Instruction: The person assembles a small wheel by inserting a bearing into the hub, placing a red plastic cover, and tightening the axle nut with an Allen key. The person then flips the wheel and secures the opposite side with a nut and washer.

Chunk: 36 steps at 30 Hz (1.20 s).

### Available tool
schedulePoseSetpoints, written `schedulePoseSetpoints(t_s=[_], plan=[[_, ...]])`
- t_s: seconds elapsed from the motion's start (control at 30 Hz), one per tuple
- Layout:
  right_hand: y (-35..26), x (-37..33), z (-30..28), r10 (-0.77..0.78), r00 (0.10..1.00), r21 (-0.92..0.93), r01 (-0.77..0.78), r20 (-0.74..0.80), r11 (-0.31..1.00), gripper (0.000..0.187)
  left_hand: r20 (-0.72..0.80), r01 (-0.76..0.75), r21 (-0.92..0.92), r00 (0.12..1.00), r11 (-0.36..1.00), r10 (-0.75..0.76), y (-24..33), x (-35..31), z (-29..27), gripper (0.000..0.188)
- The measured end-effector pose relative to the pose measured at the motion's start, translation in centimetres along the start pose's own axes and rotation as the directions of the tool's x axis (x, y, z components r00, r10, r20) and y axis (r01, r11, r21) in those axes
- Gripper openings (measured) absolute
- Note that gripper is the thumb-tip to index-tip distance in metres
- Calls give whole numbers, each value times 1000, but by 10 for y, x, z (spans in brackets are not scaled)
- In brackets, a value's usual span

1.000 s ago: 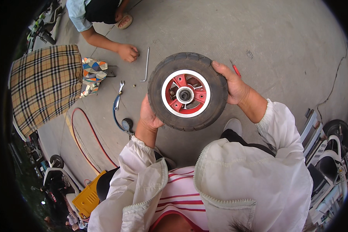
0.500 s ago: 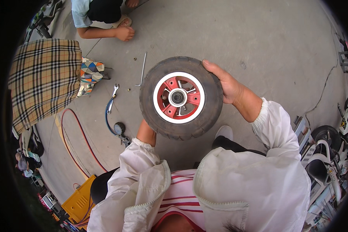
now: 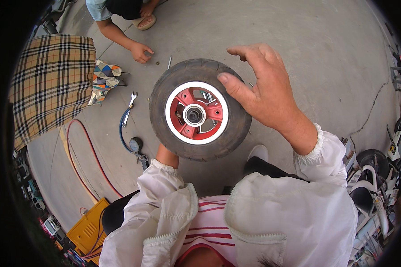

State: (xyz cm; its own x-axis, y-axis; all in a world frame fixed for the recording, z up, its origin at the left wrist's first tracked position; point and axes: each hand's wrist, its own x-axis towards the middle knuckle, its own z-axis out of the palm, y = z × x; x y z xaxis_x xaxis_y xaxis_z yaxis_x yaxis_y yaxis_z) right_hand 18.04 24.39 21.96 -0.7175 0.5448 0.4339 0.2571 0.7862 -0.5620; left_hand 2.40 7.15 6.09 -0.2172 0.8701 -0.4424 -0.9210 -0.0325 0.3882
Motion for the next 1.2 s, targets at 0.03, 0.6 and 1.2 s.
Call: schedulePoseSetpoints(t_s=[0.03, 0.6, 1.2], plan=[[-15, 2, -5, -113, 993, -29, 114, 43, 993, 45, -14, -15, -3, 1000, 1000, 15, 2, -4, -4, 46], [-39, -29, 26, -363, 886, -55, 394, 288, 918, 41, -31, 19, 21, 999, 1000, -18, -12, 11, -17, 45], [-39, -28, 19, -343, 892, 4, 358, 295, 934, 21, -51, 53, 94, 998, 994, -49, -13, 0, -23, 44]])
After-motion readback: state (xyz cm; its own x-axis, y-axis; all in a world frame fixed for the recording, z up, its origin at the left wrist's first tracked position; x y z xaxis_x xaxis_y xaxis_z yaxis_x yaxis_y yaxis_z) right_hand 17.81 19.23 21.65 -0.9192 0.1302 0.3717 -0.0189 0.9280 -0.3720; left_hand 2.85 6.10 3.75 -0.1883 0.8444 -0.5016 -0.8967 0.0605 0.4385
